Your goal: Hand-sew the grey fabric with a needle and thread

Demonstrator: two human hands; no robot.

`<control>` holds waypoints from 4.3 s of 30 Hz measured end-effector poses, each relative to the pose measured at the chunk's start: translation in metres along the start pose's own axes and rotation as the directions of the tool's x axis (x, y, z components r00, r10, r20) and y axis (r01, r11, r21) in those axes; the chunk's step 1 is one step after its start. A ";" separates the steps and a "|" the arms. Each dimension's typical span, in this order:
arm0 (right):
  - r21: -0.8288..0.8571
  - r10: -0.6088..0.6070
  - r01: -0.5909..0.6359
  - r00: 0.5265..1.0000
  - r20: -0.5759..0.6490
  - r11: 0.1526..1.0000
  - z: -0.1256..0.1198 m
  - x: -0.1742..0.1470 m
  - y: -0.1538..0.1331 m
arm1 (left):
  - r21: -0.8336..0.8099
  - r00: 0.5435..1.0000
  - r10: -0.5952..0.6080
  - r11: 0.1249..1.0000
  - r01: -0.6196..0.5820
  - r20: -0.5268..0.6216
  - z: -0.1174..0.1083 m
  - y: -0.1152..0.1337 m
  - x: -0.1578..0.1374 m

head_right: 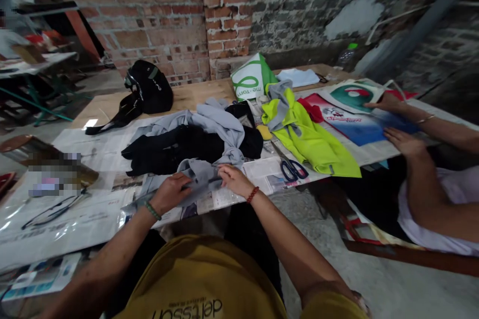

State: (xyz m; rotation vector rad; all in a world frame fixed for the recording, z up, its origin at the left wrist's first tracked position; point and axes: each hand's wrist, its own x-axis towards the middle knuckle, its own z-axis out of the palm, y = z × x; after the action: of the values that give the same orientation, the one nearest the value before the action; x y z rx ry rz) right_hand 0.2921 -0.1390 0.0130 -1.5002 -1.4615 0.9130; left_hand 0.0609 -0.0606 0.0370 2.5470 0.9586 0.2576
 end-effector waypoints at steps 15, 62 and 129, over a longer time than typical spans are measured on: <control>-0.087 -0.116 0.100 0.971 -0.208 0.991 0.020 0.080 -0.072 | -0.038 0.991 0.061 0.997 -0.067 -0.123 -0.017 0.014 -0.019; -0.203 -0.361 0.306 0.864 -0.351 0.930 0.042 0.089 -0.048 | 0.059 0.836 -0.316 0.923 0.381 -0.449 -0.063 -0.113 -0.019; -0.603 -0.349 0.369 0.924 0.157 0.707 0.018 0.133 -0.043 | -0.943 0.999 0.002 0.330 0.048 0.052 -0.026 -0.103 0.102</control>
State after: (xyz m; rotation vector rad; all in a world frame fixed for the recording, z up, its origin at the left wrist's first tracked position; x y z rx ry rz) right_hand 0.2667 -0.0062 0.0523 -1.5533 -2.1252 0.1972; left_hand 0.0680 0.0850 0.0193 1.3884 0.5230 0.5587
